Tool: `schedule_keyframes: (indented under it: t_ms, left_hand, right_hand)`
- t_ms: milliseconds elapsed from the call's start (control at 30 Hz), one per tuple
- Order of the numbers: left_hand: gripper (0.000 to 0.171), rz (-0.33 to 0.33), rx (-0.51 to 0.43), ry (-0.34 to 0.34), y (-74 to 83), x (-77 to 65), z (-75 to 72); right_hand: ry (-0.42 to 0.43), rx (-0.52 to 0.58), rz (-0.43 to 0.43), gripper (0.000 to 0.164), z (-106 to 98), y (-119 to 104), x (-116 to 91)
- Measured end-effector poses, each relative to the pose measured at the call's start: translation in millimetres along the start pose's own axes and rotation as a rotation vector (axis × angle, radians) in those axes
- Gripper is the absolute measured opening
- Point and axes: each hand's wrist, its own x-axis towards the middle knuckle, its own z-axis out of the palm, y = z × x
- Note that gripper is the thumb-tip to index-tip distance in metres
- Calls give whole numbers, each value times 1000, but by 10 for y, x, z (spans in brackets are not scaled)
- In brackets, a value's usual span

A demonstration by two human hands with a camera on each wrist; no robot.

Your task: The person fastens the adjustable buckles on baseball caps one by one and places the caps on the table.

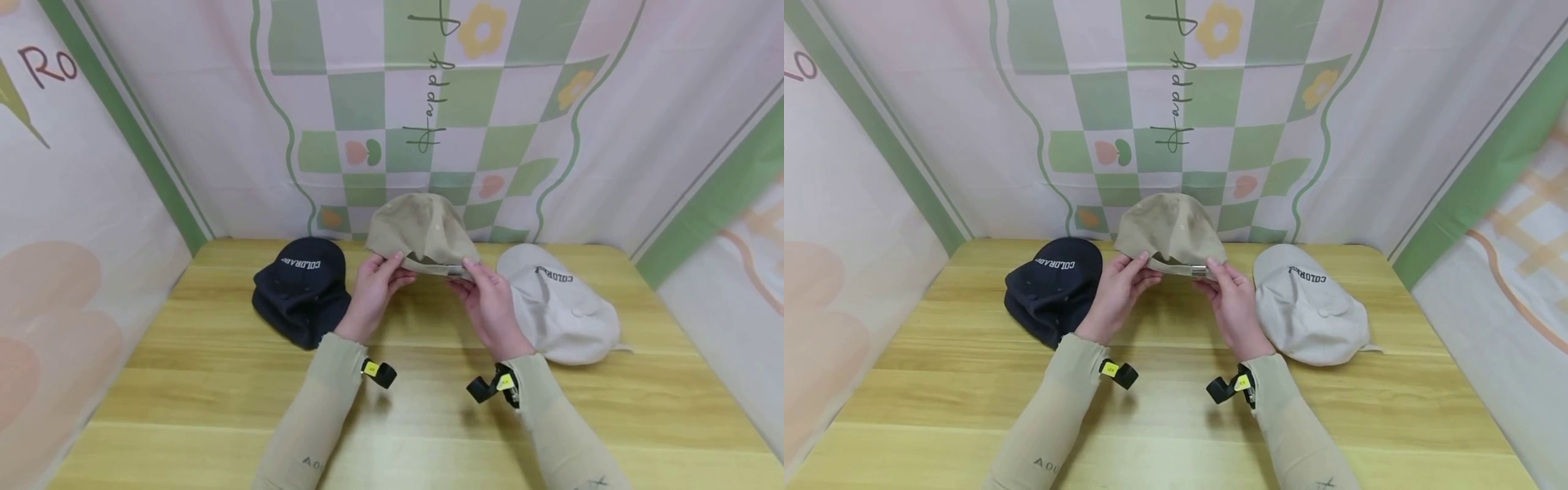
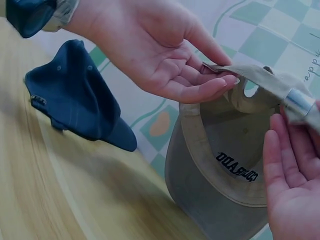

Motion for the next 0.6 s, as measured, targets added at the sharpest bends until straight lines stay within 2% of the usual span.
schedule_keyframes:
  t_ms: [167,367,600]
  left_hand:
    - [15,-16,-39,5,10,-8,-7]
    - [16,-51,-98,-13,47,-3,-20]
    - [31,-84,-248,40,137,46,-74]
  right_hand:
    - [67,-16,10,9,-2,4,24]
    - [101,-20,12,14,-30,12,43]
    - [116,4,32,6,-47,8,41]
